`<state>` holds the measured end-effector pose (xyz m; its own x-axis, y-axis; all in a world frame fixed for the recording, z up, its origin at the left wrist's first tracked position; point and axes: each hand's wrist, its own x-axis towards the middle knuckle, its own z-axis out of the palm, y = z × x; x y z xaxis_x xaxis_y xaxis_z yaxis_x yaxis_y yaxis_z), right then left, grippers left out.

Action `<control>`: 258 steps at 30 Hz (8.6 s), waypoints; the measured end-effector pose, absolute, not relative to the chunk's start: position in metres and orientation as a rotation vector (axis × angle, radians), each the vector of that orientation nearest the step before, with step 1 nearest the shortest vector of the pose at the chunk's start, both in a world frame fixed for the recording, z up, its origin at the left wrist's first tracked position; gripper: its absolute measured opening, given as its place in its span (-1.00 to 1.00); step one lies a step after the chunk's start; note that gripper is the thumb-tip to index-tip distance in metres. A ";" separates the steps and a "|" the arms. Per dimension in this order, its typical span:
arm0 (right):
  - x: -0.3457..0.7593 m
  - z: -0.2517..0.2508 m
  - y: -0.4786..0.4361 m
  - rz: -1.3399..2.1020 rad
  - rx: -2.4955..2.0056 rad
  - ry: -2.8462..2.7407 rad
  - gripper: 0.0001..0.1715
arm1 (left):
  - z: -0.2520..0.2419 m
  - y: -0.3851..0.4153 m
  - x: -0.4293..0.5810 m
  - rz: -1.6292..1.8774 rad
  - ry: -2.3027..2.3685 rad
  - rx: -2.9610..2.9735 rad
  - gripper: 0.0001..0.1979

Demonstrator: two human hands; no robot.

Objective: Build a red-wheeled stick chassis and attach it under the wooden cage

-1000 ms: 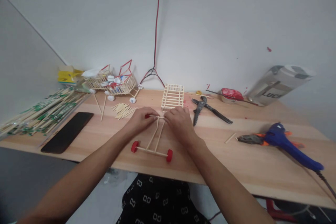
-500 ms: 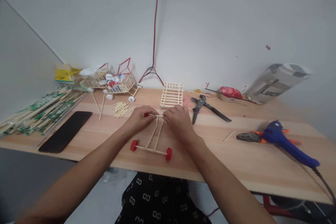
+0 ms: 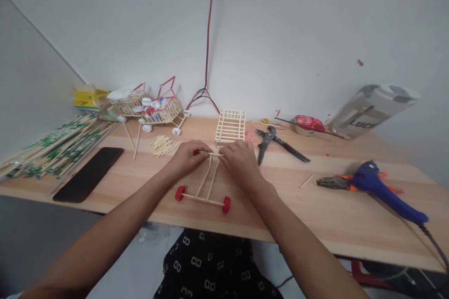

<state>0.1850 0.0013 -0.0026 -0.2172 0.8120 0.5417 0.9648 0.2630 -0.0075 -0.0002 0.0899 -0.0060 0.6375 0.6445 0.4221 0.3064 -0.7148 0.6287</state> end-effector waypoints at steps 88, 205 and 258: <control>0.260 0.025 0.075 0.961 -1.477 -0.942 -0.93 | -0.005 0.098 -0.016 0.834 0.735 2.231 -0.84; 0.190 -0.005 0.011 0.345 -1.630 -1.914 -0.73 | -0.003 0.090 -0.005 0.714 0.863 2.439 -0.85; 0.193 0.032 -0.004 0.453 -1.564 -1.776 -0.86 | 0.047 0.084 0.000 0.481 0.745 2.056 -0.80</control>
<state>0.1928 -0.0036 0.0319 -0.0092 0.9600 0.2800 0.7083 0.2039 -0.6758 0.0002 0.0840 0.0472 0.7457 0.6637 0.0584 0.3266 -0.4405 0.8362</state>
